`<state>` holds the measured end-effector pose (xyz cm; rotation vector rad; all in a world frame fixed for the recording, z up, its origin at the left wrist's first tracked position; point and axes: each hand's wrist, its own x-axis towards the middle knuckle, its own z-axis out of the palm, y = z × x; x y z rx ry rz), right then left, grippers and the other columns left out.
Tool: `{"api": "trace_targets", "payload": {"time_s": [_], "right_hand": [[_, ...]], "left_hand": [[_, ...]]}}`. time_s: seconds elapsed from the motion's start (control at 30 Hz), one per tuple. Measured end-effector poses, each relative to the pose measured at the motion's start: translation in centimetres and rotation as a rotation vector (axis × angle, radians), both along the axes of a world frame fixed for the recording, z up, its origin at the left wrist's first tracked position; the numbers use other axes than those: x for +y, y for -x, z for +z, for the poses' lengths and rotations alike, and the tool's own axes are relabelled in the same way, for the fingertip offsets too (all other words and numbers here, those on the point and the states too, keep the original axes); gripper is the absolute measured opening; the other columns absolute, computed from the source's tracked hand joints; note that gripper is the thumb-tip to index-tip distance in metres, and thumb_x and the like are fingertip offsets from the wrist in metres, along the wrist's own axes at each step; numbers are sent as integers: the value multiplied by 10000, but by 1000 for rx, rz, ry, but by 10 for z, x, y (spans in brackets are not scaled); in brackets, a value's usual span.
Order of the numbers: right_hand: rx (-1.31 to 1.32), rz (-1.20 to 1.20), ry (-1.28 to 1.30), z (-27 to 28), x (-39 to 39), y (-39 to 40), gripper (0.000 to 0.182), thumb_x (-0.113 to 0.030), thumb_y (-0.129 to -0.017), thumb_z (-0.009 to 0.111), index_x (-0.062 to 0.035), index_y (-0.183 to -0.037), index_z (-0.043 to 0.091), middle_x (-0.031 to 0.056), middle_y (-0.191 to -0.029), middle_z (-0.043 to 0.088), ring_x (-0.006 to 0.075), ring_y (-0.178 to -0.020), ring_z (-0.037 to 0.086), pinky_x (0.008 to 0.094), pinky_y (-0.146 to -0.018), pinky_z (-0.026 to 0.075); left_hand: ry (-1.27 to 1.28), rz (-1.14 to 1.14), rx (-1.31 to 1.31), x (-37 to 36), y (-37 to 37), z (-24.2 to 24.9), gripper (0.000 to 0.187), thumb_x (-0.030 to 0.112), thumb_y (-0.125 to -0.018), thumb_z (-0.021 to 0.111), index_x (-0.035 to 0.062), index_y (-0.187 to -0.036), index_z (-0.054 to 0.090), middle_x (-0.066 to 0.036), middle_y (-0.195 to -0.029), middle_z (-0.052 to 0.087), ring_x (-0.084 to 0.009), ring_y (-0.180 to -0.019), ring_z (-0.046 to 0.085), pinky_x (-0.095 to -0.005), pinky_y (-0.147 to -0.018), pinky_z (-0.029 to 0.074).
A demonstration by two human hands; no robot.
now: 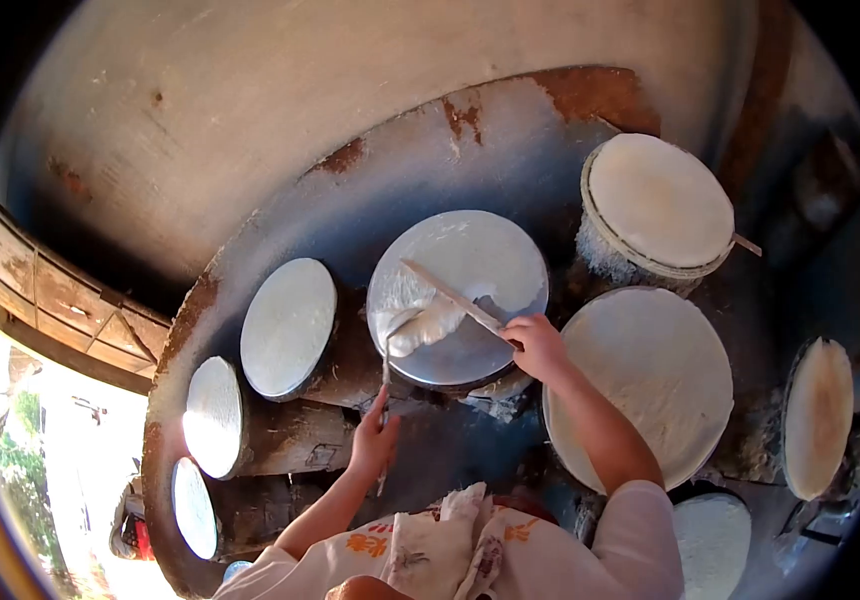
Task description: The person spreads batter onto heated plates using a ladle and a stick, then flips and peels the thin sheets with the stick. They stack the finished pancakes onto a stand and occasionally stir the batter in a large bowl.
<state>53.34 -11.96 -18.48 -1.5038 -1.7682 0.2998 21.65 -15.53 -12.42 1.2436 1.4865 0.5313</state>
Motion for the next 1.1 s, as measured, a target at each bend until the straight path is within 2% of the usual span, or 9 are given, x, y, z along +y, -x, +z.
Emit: {"api": "trace_targets", "payload": {"time_s": [0.07, 0.17, 0.27, 0.33, 0.43, 0.6, 0.83, 0.97, 1.1], "right_hand": [[-56, 113, 75, 15, -14, 13, 329, 28, -645, 606, -92, -937, 698, 35, -959, 648, 282, -875, 559, 374, -765, 469], [-72, 86, 141, 16, -68, 23, 351, 55, -679, 616, -76, -997, 683, 82, -965, 655, 250, -812, 620, 342, -677, 498], [657, -72, 148, 28, -58, 130, 358, 57, -748, 616, -58, -1086, 629, 102, -960, 660, 189, -783, 660, 262, -593, 489], [1203, -38, 468, 10, -11, 225, 404, -20, -840, 606, -47, -1217, 464, 112, -931, 650, 140, -673, 648, 218, -475, 443], [1387, -125, 286, -52, 62, 326, 302, -154, -931, 528, -59, -1189, 402, 126, -931, 634, 120, -505, 543, 249, -402, 383], [1696, -294, 120, -91, 22, 375, 242, -196, -959, 496, -203, -1175, 388, 23, -749, 464, 66, -450, 358, 239, -384, 297], [1583, -783, -9, -51, -18, 334, 267, -180, -958, 487, -206, -1221, 454, -13, -616, 415, 60, -413, 317, 240, -359, 247], [1614, -734, -121, -51, 6, 292, 221, -209, -957, 469, -142, -1168, 476, 5, -640, 470, 95, -414, 385, 264, -355, 306], [1315, -651, 245, -48, -39, 342, 292, -193, -946, 504, -186, -1237, 495, 17, -676, 523, 94, -435, 430, 261, -357, 331]], "left_hand": [[-103, -101, -31, -2, 18, -14, 598, 106, -937, 509, 250, -1460, 259, 30, -538, 426, -63, -390, 389, -230, -355, 317], [-14, -152, -286, -4, 41, 64, 598, 89, -942, 485, 233, -1467, 237, 25, -550, 435, -59, -405, 403, -220, -363, 326], [-264, -197, -368, 22, 75, 106, 590, 56, -944, 453, 199, -1470, 227, 48, -553, 396, -35, -413, 363, -192, -369, 331], [-349, -201, -464, 33, 92, 102, 570, 57, -954, 425, 154, -1471, 206, 40, -543, 391, -36, -401, 347, -192, -352, 315], [-296, -153, -624, 37, 125, 106, 561, 66, -964, 413, 137, -1473, 186, 34, -526, 383, -39, -385, 327, -196, -337, 303], [-272, -202, -632, 36, 199, 99, 554, 54, -965, 378, 202, -1473, 210, 32, -556, 320, -46, -390, 274, -203, -322, 276], [-210, -315, -695, 51, 208, 91, 594, 39, -958, 409, 183, -1481, 167, 30, -520, 386, -47, -371, 322, -202, -335, 309], [-182, -315, -668, 54, 220, 86, 589, 41, -960, 405, 169, -1481, 163, 32, -513, 370, -47, -370, 319, -204, -338, 313], [-195, -331, -641, 56, 214, 89, 581, 42, -961, 396, 156, -1480, 161, 40, -510, 347, -46, -372, 294, -210, -339, 316]]}}
